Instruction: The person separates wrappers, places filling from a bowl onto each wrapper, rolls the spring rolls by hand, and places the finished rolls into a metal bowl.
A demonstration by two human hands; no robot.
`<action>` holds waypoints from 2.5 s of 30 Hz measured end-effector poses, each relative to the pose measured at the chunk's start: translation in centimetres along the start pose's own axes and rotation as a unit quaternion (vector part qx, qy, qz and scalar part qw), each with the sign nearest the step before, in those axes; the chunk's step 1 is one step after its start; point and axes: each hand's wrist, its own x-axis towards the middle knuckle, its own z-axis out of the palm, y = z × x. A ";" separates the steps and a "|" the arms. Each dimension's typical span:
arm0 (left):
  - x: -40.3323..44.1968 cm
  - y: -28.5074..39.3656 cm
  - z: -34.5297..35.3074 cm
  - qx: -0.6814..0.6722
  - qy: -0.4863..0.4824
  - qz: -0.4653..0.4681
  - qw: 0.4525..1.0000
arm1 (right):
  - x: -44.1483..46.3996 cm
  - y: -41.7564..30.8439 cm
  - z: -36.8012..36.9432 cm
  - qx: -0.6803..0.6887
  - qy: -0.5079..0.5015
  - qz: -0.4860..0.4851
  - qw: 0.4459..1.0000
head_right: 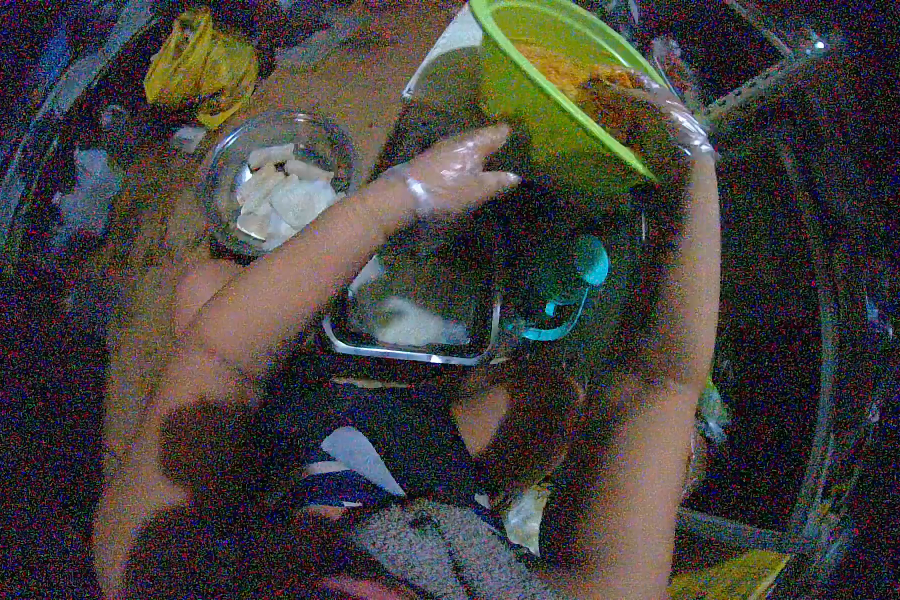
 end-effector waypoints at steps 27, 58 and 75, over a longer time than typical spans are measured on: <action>-12.0 -3.6 -6.3 -0.041 -0.023 -0.165 0.985 | 2.6 -3.1 1.3 0.020 0.022 -0.060 0.998; -14.7 -9.5 3.2 0.116 -0.061 -0.149 0.980 | -18.3 20.1 21.4 0.289 -0.130 -0.061 0.947; -13.9 -12.4 13.7 0.284 -0.339 -0.149 0.884 | -15.0 40.2 23.7 -0.281 -0.212 0.102 0.930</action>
